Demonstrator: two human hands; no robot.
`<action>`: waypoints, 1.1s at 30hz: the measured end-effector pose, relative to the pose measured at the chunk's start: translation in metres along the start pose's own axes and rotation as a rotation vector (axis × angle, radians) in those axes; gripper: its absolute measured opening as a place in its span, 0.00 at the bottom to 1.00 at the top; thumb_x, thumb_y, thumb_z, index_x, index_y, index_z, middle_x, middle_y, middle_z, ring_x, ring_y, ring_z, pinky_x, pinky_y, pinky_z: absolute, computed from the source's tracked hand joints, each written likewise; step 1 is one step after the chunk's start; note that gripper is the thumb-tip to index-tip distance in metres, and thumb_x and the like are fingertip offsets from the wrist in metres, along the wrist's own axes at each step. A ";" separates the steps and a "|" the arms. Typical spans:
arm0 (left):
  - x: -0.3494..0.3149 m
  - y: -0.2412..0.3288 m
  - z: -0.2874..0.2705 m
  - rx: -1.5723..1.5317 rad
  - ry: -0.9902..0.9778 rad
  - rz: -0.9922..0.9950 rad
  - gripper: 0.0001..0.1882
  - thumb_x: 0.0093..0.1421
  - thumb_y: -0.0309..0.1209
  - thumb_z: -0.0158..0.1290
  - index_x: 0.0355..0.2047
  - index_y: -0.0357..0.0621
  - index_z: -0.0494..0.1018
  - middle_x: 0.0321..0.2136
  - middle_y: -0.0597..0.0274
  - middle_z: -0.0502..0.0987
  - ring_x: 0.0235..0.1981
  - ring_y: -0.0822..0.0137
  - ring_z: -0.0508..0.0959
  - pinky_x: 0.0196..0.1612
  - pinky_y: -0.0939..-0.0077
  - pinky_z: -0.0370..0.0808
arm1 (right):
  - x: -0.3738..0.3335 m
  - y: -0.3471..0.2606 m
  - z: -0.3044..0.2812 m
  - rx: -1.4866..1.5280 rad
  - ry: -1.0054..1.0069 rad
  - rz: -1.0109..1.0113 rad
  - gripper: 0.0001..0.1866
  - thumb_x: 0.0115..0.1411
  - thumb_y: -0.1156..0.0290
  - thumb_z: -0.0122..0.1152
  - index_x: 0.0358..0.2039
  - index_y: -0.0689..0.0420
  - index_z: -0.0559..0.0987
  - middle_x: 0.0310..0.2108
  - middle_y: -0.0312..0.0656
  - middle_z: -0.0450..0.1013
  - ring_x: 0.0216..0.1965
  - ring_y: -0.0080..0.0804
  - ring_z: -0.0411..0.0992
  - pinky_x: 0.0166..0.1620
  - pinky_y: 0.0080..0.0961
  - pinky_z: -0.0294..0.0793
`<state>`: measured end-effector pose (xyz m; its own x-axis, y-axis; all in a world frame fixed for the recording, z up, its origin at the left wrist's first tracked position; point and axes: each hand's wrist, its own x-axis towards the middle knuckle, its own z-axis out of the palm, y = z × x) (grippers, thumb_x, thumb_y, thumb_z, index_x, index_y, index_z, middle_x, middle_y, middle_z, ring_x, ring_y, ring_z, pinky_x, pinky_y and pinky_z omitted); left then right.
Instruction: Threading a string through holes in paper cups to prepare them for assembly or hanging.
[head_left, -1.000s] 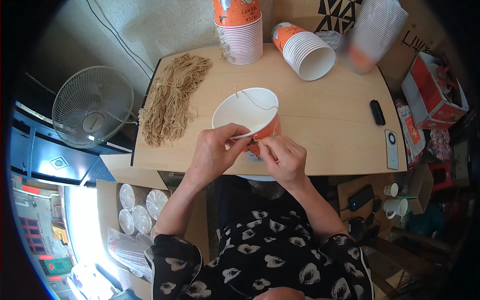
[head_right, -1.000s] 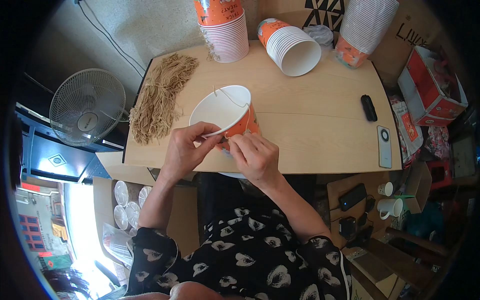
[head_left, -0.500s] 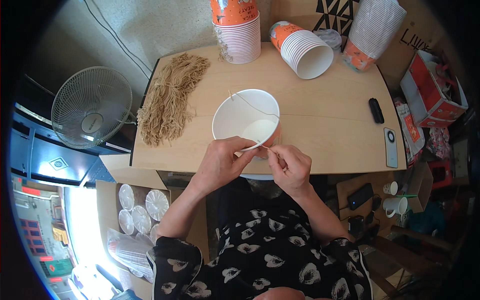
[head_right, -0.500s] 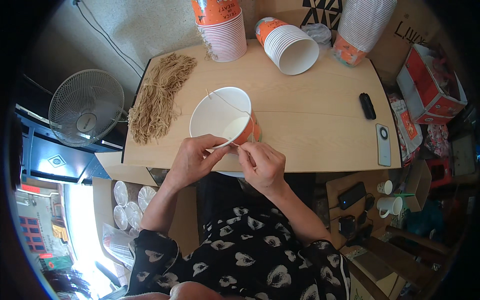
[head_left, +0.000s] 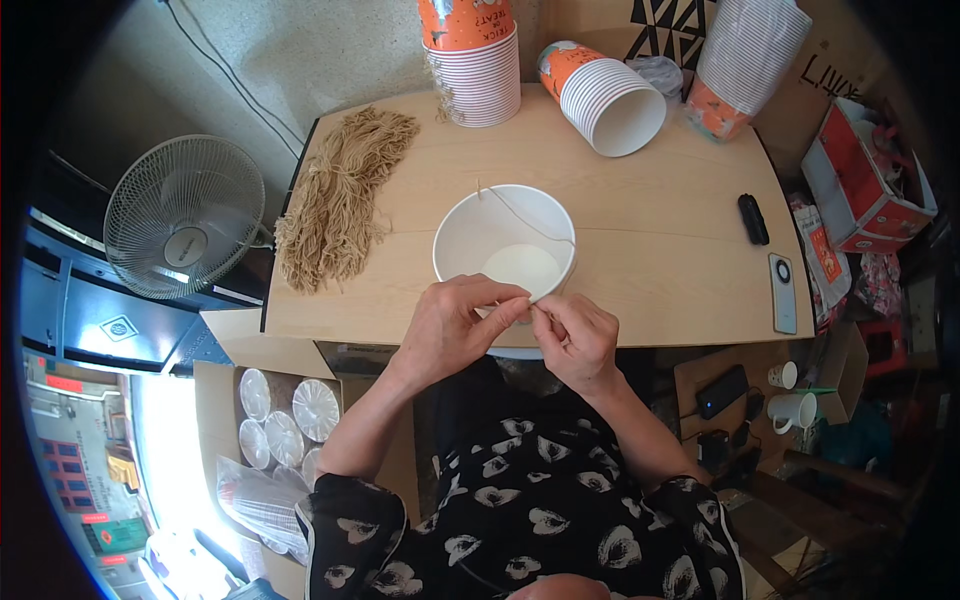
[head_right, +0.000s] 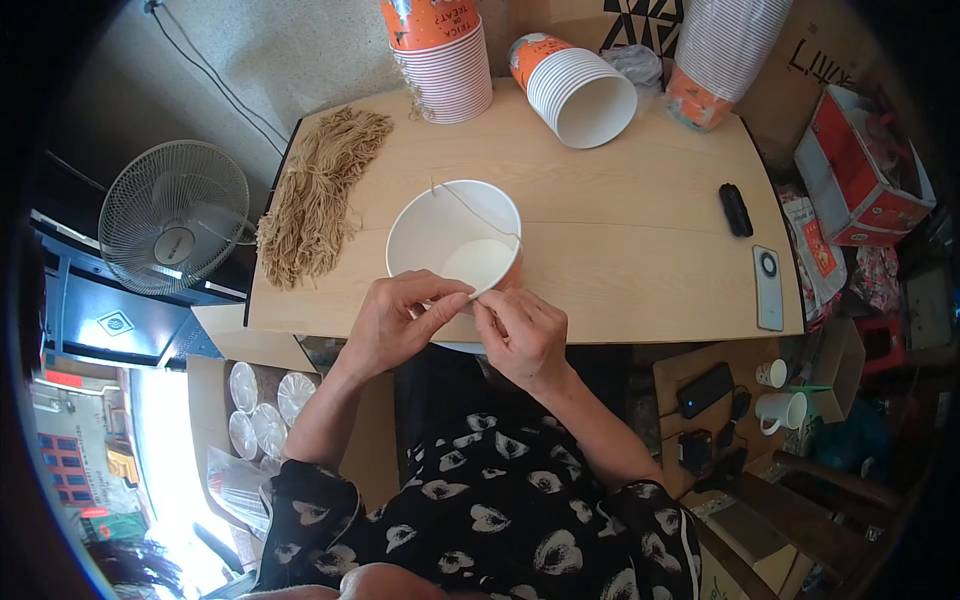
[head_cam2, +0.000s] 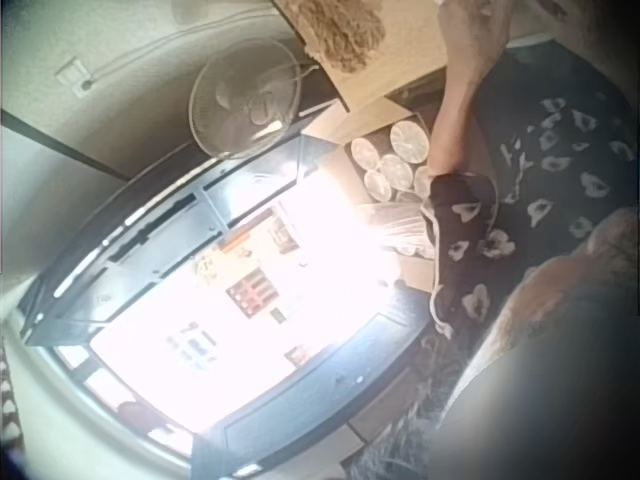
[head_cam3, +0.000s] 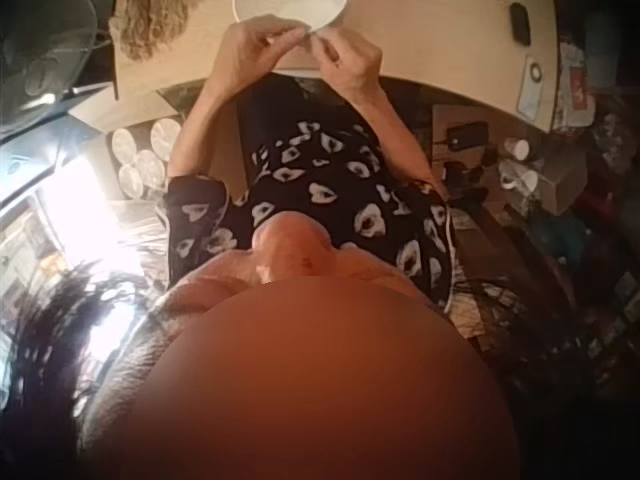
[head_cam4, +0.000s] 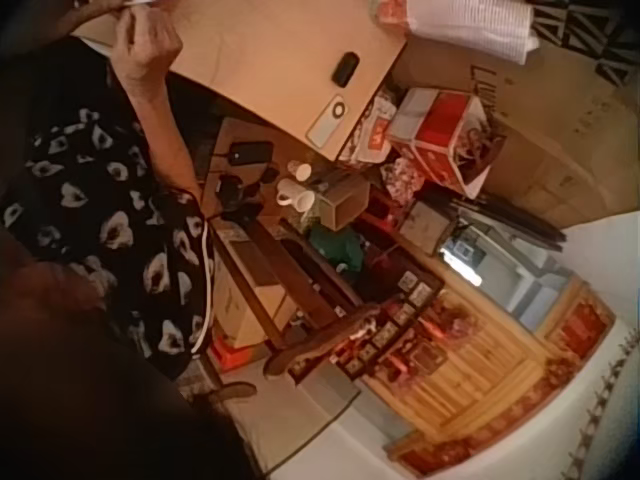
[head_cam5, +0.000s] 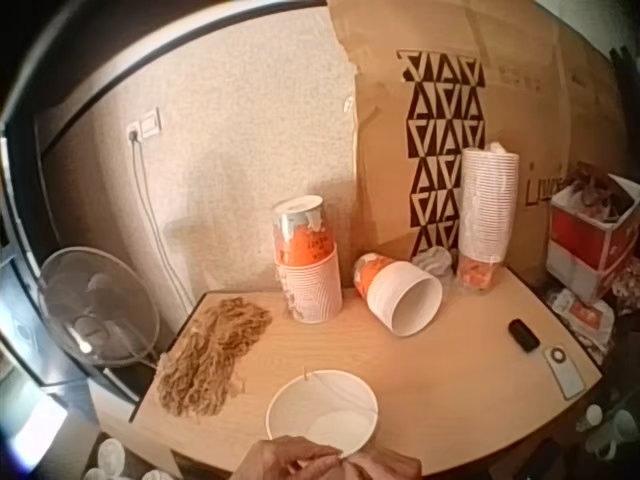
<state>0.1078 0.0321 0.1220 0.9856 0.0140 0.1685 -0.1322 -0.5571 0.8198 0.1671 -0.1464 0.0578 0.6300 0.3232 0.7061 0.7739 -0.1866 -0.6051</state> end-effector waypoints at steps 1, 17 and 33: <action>0.000 -0.001 0.001 -0.014 0.010 -0.005 0.09 0.65 0.31 0.60 0.39 0.39 0.84 0.30 0.55 0.84 0.28 0.62 0.84 0.32 0.73 0.82 | 0.000 0.000 0.000 0.003 0.000 -0.006 0.09 0.51 0.83 0.70 0.31 0.59 0.78 0.19 0.37 0.71 0.18 0.31 0.70 0.22 0.28 0.67; 0.000 -0.008 -0.002 0.164 -0.054 0.055 0.12 0.70 0.29 0.53 0.44 0.31 0.79 0.42 0.45 0.83 0.29 0.58 0.85 0.34 0.66 0.81 | -0.011 0.015 0.003 -0.016 -0.037 0.057 0.08 0.52 0.83 0.68 0.32 0.59 0.80 0.24 0.41 0.77 0.23 0.37 0.76 0.25 0.30 0.73; 0.060 -0.045 0.000 0.004 -0.420 -0.167 0.11 0.60 0.34 0.60 0.36 0.39 0.84 0.26 0.54 0.84 0.27 0.68 0.80 0.33 0.71 0.76 | -0.008 0.020 0.003 0.020 -0.054 0.057 0.08 0.52 0.83 0.69 0.32 0.59 0.79 0.22 0.40 0.76 0.23 0.36 0.76 0.25 0.30 0.73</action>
<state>0.1726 0.0580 0.0953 0.9509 -0.2334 -0.2033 0.0321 -0.5790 0.8147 0.1770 -0.1501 0.0386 0.6683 0.3624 0.6497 0.7351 -0.1873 -0.6516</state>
